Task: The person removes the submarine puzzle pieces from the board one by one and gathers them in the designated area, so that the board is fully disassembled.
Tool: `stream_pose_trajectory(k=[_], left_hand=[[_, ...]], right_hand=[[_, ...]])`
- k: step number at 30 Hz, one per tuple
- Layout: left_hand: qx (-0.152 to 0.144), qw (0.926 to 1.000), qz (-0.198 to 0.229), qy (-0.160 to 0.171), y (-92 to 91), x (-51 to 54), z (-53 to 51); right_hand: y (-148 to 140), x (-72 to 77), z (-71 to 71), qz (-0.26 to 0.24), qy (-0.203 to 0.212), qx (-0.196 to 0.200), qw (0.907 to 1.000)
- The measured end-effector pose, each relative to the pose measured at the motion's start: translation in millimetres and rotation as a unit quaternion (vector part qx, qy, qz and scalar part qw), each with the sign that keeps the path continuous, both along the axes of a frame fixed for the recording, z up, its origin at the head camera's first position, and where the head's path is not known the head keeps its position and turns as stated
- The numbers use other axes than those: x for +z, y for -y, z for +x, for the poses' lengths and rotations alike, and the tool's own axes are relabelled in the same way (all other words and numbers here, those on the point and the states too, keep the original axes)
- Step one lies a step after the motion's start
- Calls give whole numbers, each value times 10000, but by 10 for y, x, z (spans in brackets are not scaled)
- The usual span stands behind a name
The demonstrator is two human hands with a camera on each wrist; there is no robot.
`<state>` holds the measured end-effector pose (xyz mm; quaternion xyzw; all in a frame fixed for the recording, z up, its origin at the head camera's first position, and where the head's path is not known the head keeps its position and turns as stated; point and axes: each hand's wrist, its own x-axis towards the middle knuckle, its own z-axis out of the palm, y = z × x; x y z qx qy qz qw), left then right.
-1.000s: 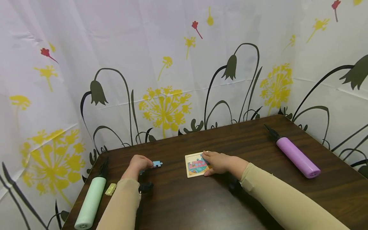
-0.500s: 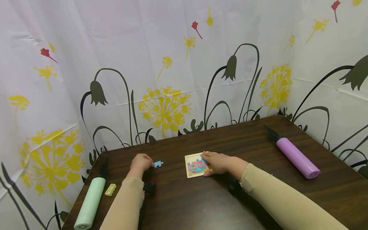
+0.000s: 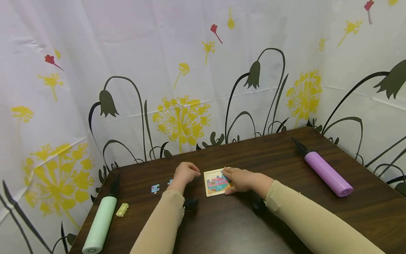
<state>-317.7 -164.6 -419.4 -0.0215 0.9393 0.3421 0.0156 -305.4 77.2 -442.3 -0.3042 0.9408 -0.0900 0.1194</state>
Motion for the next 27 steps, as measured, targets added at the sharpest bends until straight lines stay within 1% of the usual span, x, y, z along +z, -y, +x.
stream_pose_trajectory(k=[5,7,10,14,17,21,27], left_hand=[[-273,9992,219,198,-389,-87,-7],[-304,9990,208,243,-512,-99,-6],[-318,9989,118,326,-641,-98,-2],[-341,9985,-15,435,-720,-114,-3],[-367,9985,-70,391,-746,-127,-5],[-424,9986,-95,313,-778,-135,-6],[-428,9983,-171,353,-807,-156,-11]], right_hand=[[5,4,-7,-4,56,-19,10000],[7,12,-8,-23,60,-2,10000],[10,20,-12,-78,58,58,9999],[11,21,-20,-50,20,137,9999],[4,18,-21,-72,8,153,9999],[-17,13,-18,-72,37,81,9999],[-31,0,-13,-131,111,13,9999]])
